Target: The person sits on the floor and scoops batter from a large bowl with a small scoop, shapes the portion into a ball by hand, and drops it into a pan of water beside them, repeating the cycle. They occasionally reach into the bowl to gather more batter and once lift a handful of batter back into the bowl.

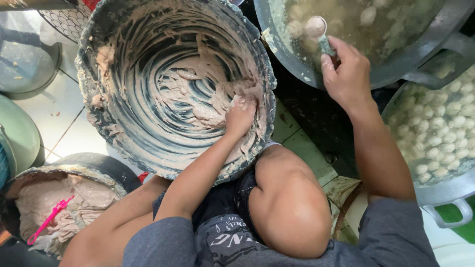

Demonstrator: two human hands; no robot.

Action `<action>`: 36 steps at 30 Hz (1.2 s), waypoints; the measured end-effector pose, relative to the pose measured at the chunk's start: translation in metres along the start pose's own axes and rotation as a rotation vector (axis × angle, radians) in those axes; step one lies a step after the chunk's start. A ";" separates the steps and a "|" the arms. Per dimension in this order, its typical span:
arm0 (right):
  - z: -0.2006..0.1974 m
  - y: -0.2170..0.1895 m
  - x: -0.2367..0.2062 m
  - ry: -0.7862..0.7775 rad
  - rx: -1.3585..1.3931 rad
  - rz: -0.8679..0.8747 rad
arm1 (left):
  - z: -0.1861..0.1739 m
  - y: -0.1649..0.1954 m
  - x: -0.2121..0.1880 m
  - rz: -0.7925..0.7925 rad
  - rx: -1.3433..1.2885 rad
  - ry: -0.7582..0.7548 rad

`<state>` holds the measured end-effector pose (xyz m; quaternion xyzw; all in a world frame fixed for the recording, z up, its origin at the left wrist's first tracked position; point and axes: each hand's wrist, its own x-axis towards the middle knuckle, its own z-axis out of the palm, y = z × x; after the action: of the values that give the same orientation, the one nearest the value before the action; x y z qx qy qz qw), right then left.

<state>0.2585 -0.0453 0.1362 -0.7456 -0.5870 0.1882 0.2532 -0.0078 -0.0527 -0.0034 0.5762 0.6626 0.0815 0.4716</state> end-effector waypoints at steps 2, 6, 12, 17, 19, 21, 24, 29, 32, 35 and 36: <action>-0.004 0.009 0.006 0.051 -0.116 -0.077 | 0.003 -0.001 -0.003 0.014 -0.155 -0.038; -0.008 0.005 -0.001 0.104 -0.053 -0.014 | -0.006 0.011 -0.002 0.136 -0.100 -0.045; -0.002 -0.054 -0.040 -0.327 0.446 0.395 | -0.037 0.040 -0.003 0.846 0.188 0.295; 0.008 -0.088 -0.054 -0.333 0.205 -0.111 | -0.037 0.056 -0.007 0.729 -0.115 0.252; 0.012 -0.088 -0.056 -0.398 0.318 -0.032 | -0.032 0.055 -0.003 0.632 -0.073 0.195; 0.017 -0.081 -0.057 -0.487 0.543 0.127 | -0.028 0.047 0.004 0.495 -0.004 0.104; 0.014 -0.065 -0.059 -0.512 0.673 0.430 | -0.025 0.028 0.014 0.266 0.082 0.044; -0.019 -0.026 -0.052 -0.113 0.104 0.020 | -0.011 0.003 0.010 0.314 0.138 0.480; -0.032 -0.007 -0.041 -0.067 -0.128 -0.025 | 0.001 0.004 0.003 -0.141 -0.126 0.048; -0.032 -0.005 -0.038 -0.008 -0.110 -0.012 | 0.007 0.007 0.000 0.166 -0.273 0.088; -0.030 -0.010 -0.039 -0.022 -0.031 0.046 | 0.005 0.010 0.000 0.214 -0.219 0.088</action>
<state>0.2588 -0.0863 0.1653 -0.7607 -0.5753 0.1929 0.2307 0.0025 -0.0519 0.0005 0.5845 0.6045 0.2284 0.4906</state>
